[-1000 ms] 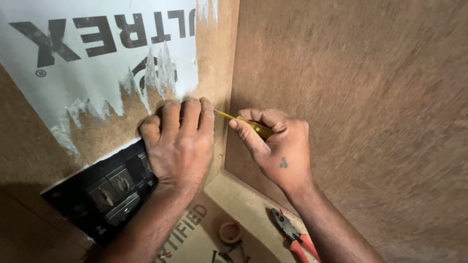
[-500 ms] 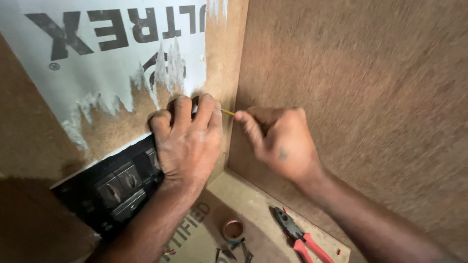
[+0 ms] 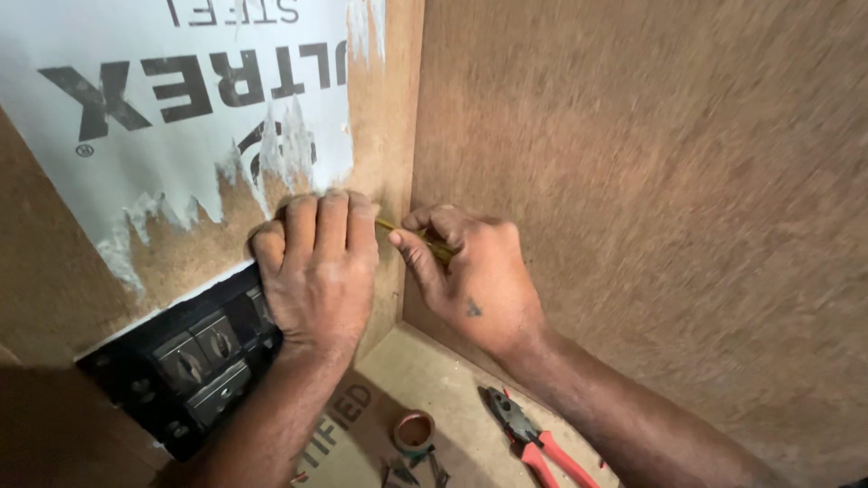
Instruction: The person installs an electrical switchboard onto a wooden wall, using a screwdriver to secure screws into the pre-drilled holes.
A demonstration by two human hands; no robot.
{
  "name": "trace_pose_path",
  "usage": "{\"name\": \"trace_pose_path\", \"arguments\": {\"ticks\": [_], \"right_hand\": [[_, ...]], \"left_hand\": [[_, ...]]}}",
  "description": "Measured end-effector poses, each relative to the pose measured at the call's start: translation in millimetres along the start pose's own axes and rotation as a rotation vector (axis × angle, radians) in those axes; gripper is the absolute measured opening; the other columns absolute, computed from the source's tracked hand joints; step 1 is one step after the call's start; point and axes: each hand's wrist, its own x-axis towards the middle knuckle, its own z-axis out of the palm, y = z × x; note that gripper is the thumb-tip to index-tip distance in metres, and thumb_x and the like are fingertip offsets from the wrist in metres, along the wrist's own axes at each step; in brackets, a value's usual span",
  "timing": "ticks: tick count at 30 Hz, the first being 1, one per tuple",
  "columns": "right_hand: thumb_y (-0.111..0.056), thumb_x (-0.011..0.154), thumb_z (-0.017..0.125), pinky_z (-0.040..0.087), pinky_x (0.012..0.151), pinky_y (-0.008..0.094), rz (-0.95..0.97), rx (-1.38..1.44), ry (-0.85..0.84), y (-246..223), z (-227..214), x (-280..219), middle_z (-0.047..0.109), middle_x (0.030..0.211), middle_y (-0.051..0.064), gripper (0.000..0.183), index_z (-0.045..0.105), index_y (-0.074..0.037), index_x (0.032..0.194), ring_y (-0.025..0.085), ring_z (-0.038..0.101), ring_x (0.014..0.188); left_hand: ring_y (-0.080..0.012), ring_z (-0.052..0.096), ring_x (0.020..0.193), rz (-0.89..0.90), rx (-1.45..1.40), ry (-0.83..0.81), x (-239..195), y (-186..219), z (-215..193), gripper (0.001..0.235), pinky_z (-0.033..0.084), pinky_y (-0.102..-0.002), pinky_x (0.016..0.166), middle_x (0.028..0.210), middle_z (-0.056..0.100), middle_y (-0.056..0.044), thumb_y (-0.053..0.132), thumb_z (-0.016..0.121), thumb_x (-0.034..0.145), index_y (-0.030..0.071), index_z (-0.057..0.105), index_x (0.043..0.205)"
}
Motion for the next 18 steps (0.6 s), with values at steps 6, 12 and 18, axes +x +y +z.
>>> {"name": "trace_pose_path", "arguments": {"ticks": [6, 12, 18], "right_hand": [[-0.020, 0.093, 0.076, 0.052, 0.052, 0.033, 0.117, 0.052, 0.036, -4.9, 1.2, -3.5, 0.072, 0.072, 0.015, 0.020, 0.076, -0.001, 0.093, 0.018, 0.067, 0.053], [-0.023, 0.093, 0.076, 0.051, 0.050, 0.030, 0.216, 0.084, 0.060, -1.0, 1.9, -5.5, 0.071, 0.066, 0.012, 0.021, 0.077, -0.002, 0.092, 0.014, 0.066, 0.050], [-0.024, 0.092, 0.076, 0.052, 0.050, 0.032, 0.256, 0.109, 0.040, 3.4, 0.8, -5.0, 0.073, 0.068, 0.011, 0.022, 0.078, -0.002, 0.093, 0.014, 0.068, 0.052]], "left_hand": [[-0.0219, 0.057, 0.099, 0.004, 0.013, -0.026, -0.7, 2.3, 1.5, 0.012, 0.039, -0.042, 0.086, 0.098, 0.060, 0.001, 0.028, 0.072, 0.104, 0.017, 0.071, 0.100], [-0.0200, 0.056, 0.104, 0.002, 0.002, -0.007, -5.1, 4.3, 9.0, 0.016, 0.038, -0.043, 0.092, 0.099, 0.060, 0.003, 0.028, 0.075, 0.108, 0.016, 0.073, 0.098], [-0.0165, 0.056, 0.104, 0.016, 0.031, -0.050, -12.4, 4.1, 14.1, 0.006, 0.037, -0.043, 0.096, 0.102, 0.063, 0.009, 0.025, 0.080, 0.099, 0.021, 0.075, 0.098]]}}
